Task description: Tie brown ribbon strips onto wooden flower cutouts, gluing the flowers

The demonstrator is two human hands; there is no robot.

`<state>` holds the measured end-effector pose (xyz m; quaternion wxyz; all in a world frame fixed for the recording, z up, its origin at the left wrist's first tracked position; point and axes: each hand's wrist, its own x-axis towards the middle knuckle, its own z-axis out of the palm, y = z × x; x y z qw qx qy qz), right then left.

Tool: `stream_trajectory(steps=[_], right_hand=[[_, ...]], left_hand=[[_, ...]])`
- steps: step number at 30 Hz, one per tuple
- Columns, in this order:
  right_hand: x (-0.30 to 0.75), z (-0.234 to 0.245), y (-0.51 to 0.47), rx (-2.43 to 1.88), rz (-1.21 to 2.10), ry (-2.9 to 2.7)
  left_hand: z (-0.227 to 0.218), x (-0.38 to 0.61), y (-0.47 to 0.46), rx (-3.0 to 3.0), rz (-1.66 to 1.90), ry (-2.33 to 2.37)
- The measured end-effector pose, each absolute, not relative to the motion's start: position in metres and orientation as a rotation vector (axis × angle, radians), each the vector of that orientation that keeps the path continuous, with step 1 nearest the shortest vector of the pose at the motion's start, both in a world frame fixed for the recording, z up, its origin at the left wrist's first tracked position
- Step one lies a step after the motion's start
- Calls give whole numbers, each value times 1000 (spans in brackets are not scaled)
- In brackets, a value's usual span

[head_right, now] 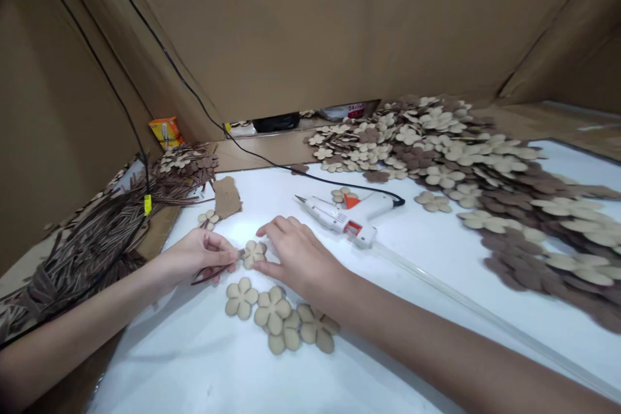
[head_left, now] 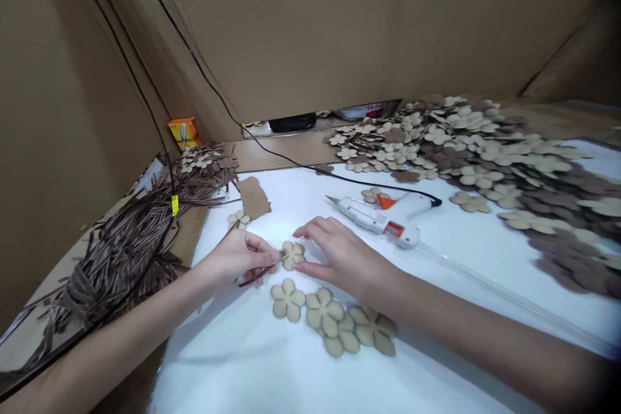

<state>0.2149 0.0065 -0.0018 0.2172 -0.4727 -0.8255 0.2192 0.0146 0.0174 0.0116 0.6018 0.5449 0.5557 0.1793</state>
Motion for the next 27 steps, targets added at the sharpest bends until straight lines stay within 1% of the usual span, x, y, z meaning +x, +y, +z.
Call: stream_trajectory(steps=[2,3,6,8,12,20,27], right_hand=[[213,6,8,-1353,629,-2193],[212,10,9,-1379,693,-2161],[211,18,15,-1454,1009,-2114],[210,17,19,-1430,1208,-2072],[209,8,23,-1295,1432,-1939],[210,6,23,-1379,1459,-1870],[207,2,24,-1286,1580,-1723]], left_hand=[[10,15,20,1303,410,1262],[10,15,20,1324,418,1250],[6,17,19,1352,448,1246],[4,18,17,1349,475,1246],[2,18,15,1385,524,1171],[0,17,13,1408,538,1139],[1,17,11,1393,545,1159]])
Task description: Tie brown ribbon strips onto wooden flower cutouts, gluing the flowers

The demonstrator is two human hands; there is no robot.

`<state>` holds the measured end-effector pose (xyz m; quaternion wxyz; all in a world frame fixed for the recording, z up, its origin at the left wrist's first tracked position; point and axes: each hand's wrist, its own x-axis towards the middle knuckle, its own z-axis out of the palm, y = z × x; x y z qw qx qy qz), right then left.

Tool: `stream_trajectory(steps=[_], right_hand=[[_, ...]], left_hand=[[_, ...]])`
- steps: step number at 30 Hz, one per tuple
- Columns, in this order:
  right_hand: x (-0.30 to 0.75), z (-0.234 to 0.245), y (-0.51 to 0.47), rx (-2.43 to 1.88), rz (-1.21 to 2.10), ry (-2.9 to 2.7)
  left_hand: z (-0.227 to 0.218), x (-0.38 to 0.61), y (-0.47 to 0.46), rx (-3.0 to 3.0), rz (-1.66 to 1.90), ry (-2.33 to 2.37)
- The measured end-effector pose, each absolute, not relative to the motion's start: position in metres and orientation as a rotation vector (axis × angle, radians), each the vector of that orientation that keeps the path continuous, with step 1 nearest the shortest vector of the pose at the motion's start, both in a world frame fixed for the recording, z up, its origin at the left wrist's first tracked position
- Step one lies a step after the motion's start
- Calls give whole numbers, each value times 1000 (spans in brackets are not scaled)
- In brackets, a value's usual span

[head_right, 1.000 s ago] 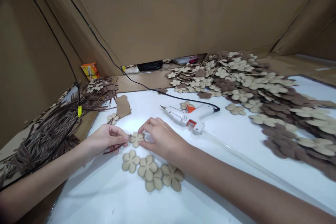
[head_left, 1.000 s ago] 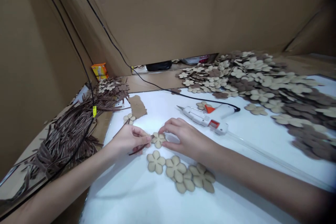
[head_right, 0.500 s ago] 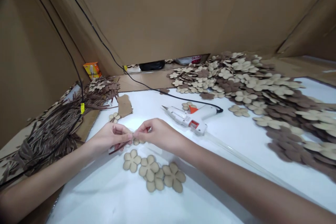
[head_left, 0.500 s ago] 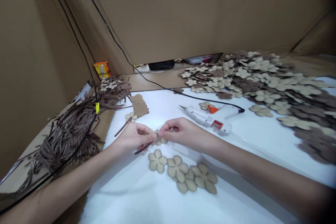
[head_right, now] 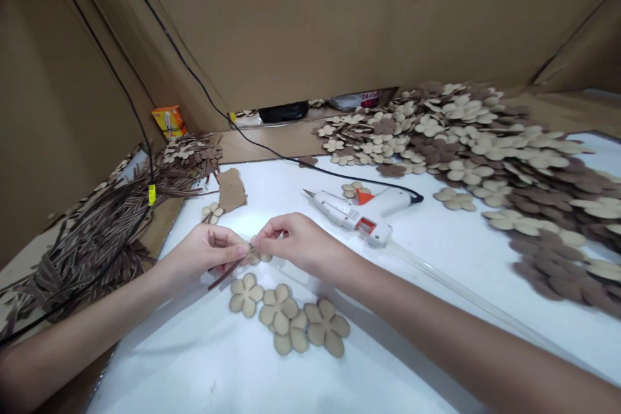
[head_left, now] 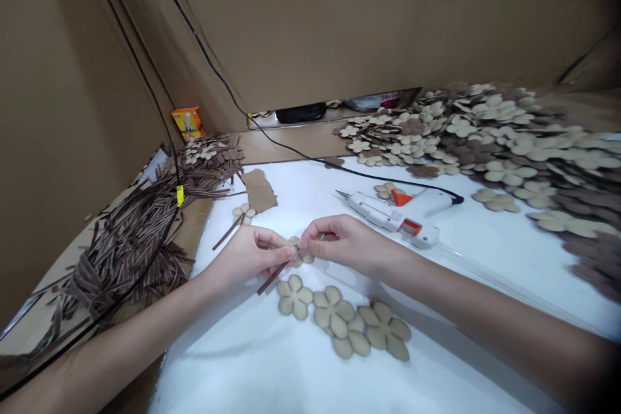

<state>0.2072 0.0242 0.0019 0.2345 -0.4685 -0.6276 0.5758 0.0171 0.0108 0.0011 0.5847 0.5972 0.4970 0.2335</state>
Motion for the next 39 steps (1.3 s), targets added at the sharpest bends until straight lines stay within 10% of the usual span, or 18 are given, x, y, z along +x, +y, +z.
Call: stream_trajectory(steps=[39], right_hand=[[205,5,18,-1436,1092,-2105]], left_hand=[[5,38,8,1504,450,1569]])
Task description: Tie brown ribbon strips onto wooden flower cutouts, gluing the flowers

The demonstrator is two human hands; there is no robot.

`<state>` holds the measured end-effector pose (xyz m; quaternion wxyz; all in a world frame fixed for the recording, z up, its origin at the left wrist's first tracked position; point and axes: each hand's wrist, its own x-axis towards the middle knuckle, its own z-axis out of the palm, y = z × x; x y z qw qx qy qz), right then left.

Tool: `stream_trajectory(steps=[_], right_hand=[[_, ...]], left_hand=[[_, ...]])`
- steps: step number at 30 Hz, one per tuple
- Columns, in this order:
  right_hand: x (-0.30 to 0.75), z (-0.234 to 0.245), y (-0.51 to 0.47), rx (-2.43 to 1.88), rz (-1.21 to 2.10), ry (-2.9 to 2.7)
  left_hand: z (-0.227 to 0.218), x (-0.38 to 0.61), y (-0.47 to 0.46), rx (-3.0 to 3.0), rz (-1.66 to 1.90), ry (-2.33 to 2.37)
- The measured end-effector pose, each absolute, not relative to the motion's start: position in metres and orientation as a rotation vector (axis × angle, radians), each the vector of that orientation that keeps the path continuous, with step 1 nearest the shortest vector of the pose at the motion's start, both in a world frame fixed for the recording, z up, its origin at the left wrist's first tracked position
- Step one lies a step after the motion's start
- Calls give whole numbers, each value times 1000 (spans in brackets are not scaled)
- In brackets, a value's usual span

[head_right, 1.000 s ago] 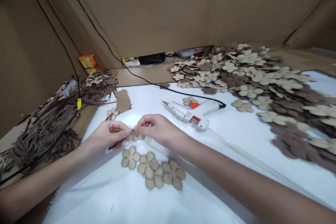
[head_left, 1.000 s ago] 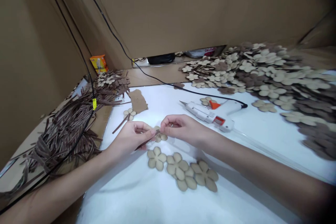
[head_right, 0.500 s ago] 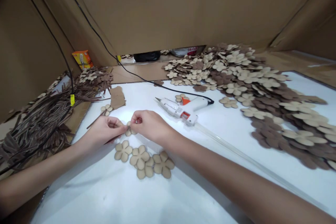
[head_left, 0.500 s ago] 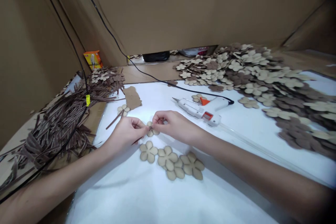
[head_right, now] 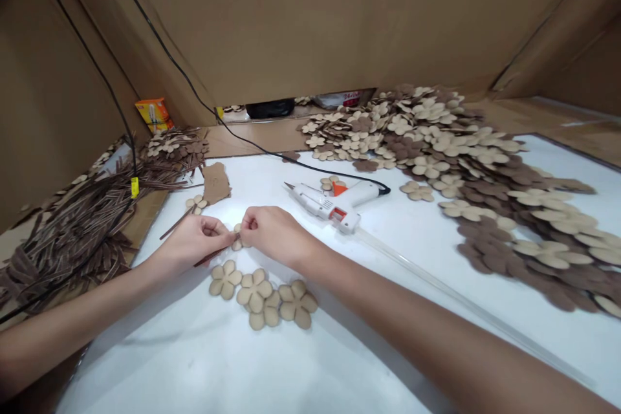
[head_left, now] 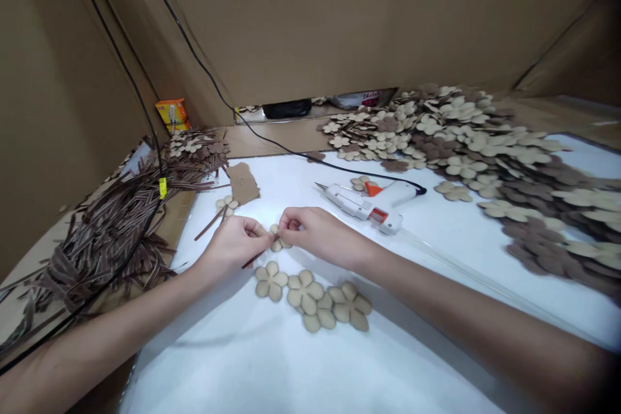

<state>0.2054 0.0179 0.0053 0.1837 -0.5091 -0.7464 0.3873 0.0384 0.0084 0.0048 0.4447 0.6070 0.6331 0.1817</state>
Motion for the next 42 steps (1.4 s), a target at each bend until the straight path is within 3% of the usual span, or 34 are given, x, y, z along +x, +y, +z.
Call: stream_trajectory(steps=[42], right_hand=[[200,-17,30,-1494,1034,-2018]], left_hand=[[-3,38,7,1624,520,1651]])
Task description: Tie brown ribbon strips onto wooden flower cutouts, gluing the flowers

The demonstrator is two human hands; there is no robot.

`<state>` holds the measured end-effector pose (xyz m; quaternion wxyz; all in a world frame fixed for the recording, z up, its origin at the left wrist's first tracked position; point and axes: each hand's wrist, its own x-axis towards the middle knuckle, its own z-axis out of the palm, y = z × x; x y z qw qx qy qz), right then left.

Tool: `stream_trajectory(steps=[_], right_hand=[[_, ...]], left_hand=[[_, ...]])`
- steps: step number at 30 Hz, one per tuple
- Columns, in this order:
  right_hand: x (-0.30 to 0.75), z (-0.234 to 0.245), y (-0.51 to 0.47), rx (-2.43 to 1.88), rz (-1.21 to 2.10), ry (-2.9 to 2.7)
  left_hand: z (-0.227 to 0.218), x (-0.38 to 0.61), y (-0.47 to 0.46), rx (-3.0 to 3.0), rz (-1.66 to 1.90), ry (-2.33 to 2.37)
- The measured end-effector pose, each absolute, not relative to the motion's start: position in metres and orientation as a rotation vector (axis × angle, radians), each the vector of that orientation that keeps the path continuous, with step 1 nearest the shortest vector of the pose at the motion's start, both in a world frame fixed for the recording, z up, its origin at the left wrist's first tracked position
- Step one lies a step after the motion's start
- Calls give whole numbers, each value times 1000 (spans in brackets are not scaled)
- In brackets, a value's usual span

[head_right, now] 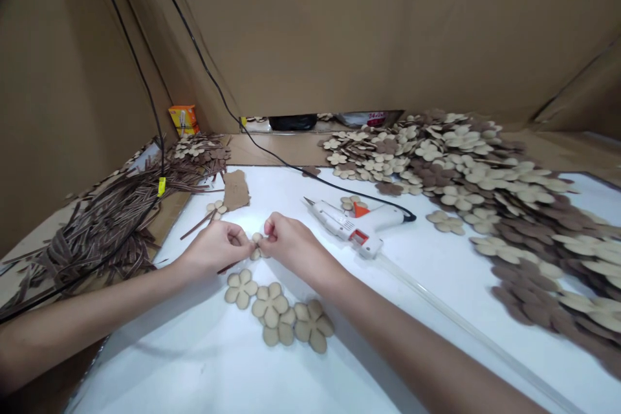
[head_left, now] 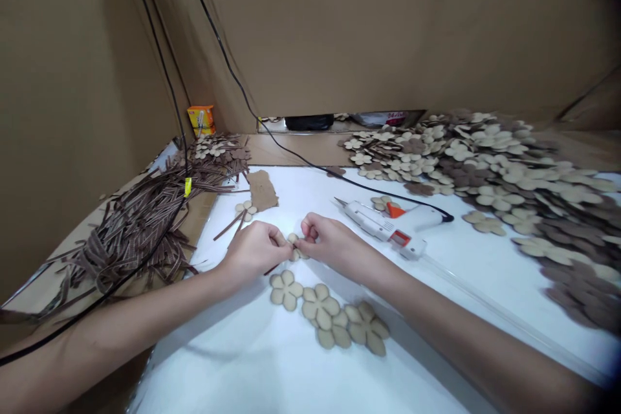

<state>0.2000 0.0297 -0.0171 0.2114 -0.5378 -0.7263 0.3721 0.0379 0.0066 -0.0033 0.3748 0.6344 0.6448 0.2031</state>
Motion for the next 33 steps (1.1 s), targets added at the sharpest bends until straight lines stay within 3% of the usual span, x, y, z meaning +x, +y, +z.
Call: stream_trajectory(steps=[9,18,33], right_hand=[[199,-31,32,-1481,1133,-1926],[189,-3,32,-1607,1344,-1898],[185,25,33,-1913,1365,-1958]], left_hand=[[-5,37,8,1623,504,1662],[-4,37,13,1569,431,1656],[17,44,9,1467,422,1593]])
